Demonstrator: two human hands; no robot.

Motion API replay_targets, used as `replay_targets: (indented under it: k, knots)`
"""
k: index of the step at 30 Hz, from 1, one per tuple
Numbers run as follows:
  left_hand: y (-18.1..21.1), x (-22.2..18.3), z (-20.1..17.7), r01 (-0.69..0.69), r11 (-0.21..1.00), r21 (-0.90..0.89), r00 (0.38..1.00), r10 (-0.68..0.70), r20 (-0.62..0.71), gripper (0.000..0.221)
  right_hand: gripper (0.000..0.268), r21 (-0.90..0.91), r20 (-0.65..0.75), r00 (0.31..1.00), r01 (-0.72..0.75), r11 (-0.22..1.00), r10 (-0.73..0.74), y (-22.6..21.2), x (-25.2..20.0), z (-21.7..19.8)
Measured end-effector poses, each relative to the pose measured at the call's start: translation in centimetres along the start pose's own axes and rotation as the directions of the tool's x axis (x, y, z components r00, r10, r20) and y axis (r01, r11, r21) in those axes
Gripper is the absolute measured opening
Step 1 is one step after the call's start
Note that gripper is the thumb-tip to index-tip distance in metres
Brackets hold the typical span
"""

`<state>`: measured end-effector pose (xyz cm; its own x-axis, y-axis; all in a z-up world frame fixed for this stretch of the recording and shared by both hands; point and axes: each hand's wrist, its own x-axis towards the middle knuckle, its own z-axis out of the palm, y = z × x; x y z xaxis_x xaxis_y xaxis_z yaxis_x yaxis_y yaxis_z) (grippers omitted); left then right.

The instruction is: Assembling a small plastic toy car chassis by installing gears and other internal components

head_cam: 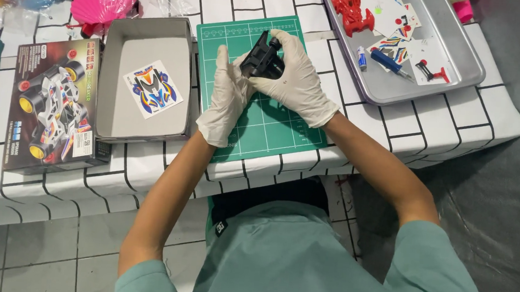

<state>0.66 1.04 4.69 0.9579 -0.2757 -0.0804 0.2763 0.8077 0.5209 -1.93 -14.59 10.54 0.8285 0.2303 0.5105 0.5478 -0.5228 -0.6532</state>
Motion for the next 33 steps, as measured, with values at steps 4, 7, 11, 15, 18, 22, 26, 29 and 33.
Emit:
replay_targets:
  k: [4, 7, 11, 15, 18, 22, 26, 29, 33]
  knots:
    - [-0.8, 0.0, -0.1, -0.13, 0.91, 0.393, 0.988, 0.15, -0.021, 0.054, 0.089, -0.056, 0.016, 1.0, -0.012, 0.998, 0.013, 0.6, 0.1, 0.5]
    - [-1.6, 1.2, -2.0, -0.222, 0.857, 0.464, 0.969, 0.246, 0.01, 0.044, 0.083, -0.069, -0.037, 0.999, 0.028, 0.997, -0.03, 0.7, 0.2, 0.9]
    - [-1.6, 0.9, -1.9, -0.285, 0.79, 0.542, 0.954, 0.288, 0.082, 0.045, 0.072, -0.145, -0.064, 0.982, 0.167, 0.975, -0.177, 0.8, 0.0, 0.4]
    - [-1.2, 0.0, -0.5, -0.301, 0.762, 0.573, 0.949, 0.3, 0.099, 0.035, 0.065, -0.084, 0.005, 0.997, 0.082, 0.993, -0.082, 0.5, -0.1, 0.0]
    - [-0.3, 0.2, -0.5, -0.345, 0.63, 0.696, 0.92, 0.375, 0.116, 0.031, 0.109, -0.116, 0.104, 0.992, -0.053, 0.992, 0.065, 0.8, -0.2, -0.7]
    - [1.0, -0.6, -0.5, -0.261, 0.384, 0.886, 0.874, 0.484, 0.048, 0.036, 0.111, -0.037, 0.132, 0.962, -0.235, 0.971, 0.238, -0.9, -0.1, -4.8]
    - [1.8, -1.2, -1.3, 0.105, -0.354, 0.929, 0.893, 0.445, 0.068, 0.065, 0.046, -0.122, -0.026, 0.981, -0.196, 0.973, 0.195, 0.6, -0.8, -9.6]
    - [1.7, -2.2, 0.0, 0.109, -0.552, 0.827, 0.902, 0.404, 0.15, 0.049, 0.028, -0.204, -0.121, 0.969, -0.236, 0.95, 0.214, 2.9, -1.5, -13.8]
    - [1.7, -2.4, -0.2, 0.158, -0.736, 0.658, 0.846, 0.444, 0.294, 0.064, 0.022, -0.37, -0.184, 0.949, -0.308, 0.876, 0.256, 9.6, -3.1, -20.3]
